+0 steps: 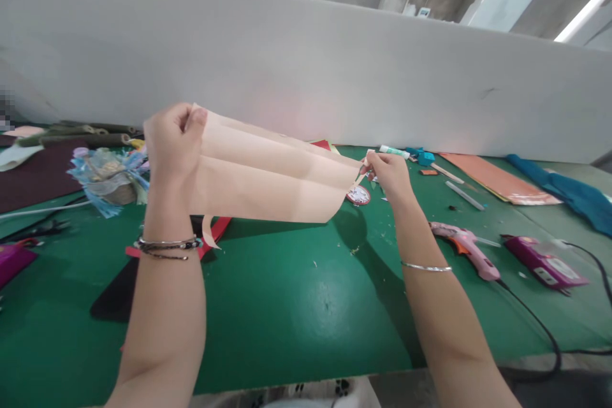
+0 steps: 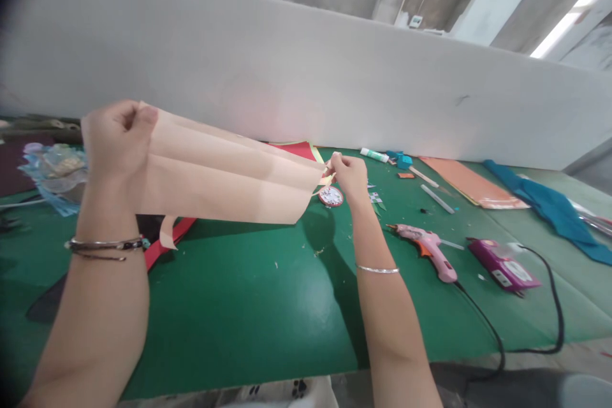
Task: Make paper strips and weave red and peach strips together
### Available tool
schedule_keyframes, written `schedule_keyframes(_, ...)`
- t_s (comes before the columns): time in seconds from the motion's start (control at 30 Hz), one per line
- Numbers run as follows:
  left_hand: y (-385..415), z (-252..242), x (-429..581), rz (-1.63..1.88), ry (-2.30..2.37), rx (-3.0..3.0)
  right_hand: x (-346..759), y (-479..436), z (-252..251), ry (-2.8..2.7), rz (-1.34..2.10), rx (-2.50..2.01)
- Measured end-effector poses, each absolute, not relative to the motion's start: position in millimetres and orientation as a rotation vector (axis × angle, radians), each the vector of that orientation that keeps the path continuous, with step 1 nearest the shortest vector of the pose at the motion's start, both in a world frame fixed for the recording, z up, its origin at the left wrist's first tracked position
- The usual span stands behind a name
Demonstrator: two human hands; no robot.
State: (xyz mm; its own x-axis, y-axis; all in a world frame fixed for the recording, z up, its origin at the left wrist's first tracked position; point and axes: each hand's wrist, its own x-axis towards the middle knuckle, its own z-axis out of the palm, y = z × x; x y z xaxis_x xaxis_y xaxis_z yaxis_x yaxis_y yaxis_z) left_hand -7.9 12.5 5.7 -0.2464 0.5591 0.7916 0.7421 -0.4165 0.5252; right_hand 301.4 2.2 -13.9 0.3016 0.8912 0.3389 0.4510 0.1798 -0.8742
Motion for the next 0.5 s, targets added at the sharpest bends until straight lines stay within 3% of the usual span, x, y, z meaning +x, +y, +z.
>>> schedule_keyframes(0.5,29,11,-8,-1.661,-1.632,-1.789,313,-8,4,-1.440,0.363,-1.382)
